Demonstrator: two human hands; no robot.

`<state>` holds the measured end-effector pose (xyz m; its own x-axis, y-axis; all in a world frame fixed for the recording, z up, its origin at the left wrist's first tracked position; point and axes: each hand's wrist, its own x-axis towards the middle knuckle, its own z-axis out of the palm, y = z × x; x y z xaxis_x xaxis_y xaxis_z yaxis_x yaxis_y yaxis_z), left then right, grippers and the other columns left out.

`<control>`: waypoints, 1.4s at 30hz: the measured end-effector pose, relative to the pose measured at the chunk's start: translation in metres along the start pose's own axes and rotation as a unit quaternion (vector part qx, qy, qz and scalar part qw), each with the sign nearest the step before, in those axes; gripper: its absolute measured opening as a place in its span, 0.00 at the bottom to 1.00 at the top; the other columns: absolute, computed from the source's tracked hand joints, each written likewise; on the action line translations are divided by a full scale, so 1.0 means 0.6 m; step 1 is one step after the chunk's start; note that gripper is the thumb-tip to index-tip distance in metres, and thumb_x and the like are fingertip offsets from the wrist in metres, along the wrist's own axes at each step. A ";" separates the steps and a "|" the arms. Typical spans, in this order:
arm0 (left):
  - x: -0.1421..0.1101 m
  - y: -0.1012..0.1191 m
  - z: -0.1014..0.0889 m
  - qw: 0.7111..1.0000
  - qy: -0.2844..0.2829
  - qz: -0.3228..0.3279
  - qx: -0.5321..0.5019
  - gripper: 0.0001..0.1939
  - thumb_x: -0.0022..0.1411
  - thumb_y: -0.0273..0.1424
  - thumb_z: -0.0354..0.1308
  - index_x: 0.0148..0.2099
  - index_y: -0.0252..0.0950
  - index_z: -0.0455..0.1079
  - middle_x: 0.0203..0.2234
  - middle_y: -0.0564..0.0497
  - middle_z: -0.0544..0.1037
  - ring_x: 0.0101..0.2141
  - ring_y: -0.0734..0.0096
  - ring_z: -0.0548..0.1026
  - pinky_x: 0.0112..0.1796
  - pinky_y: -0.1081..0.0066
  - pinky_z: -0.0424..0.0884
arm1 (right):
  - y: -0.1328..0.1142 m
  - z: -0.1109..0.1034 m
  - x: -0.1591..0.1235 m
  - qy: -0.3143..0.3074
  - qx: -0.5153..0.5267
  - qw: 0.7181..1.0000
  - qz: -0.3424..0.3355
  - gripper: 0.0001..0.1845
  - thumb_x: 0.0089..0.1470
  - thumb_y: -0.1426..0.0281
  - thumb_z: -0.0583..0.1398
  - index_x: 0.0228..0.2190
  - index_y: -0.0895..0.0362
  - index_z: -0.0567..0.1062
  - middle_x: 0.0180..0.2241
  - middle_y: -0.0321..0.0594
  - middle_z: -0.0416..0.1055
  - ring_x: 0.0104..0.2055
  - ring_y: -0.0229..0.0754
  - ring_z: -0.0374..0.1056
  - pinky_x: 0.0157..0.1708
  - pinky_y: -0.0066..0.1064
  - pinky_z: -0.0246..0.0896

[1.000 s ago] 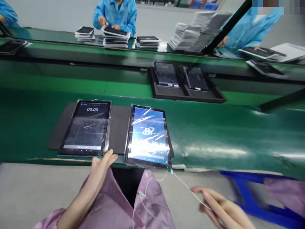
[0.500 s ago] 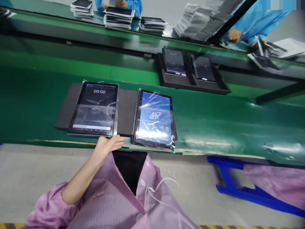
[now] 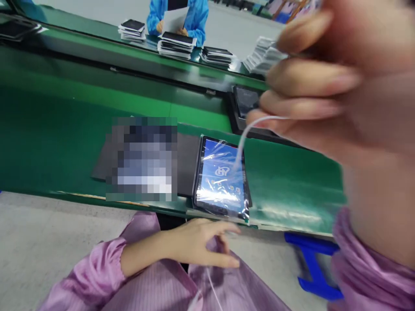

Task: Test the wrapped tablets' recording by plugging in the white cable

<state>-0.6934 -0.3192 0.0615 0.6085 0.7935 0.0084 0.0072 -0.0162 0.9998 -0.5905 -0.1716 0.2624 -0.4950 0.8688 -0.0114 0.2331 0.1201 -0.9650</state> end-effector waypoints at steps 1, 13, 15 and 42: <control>-0.012 -0.014 -0.004 1.000 -0.004 -0.019 -0.005 0.23 0.60 0.40 0.67 0.57 0.46 0.76 0.43 0.49 0.84 0.47 0.55 0.80 0.55 0.62 0.69 | 0.003 0.006 0.019 0.000 0.006 1.000 -0.019 0.17 0.72 0.58 0.54 0.37 0.56 0.74 0.22 0.25 0.55 0.20 0.23 0.51 0.24 0.21 0.49; -0.225 0.002 -0.118 0.936 0.267 -0.230 0.009 0.26 0.66 0.43 0.60 0.66 0.50 0.70 0.44 0.47 0.83 0.45 0.57 0.81 0.51 0.61 0.75 | 0.296 0.003 0.243 -0.157 -0.229 0.959 -0.049 0.18 0.52 0.54 0.66 0.37 0.54 0.83 0.38 0.41 0.81 0.39 0.47 0.74 0.43 0.37 0.67; -0.221 0.013 -0.165 0.915 0.365 -0.165 0.054 0.19 0.66 0.43 0.60 0.57 0.47 0.79 0.38 0.47 0.84 0.40 0.58 0.82 0.46 0.64 0.78 | 0.314 -0.001 0.274 -0.134 -0.296 0.943 -0.076 0.17 0.54 0.55 0.65 0.36 0.54 0.83 0.37 0.42 0.82 0.41 0.50 0.76 0.44 0.40 0.67; -0.129 -0.034 -0.383 0.799 0.421 -0.191 0.384 0.34 0.73 0.56 0.42 0.68 0.42 0.67 0.70 0.51 0.62 0.71 0.56 0.54 0.71 0.49 0.46 | 0.357 -0.006 0.308 -0.225 -0.209 0.941 -0.141 0.24 0.56 0.45 0.64 0.35 0.53 0.82 0.38 0.43 0.81 0.39 0.50 0.76 0.44 0.42 0.71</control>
<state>-0.9228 -0.2406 0.0439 -0.3015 0.9528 0.0354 0.7465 0.2128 0.6305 -0.6288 0.0165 0.0543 -0.8691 0.4939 0.0284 0.3023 0.5757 -0.7597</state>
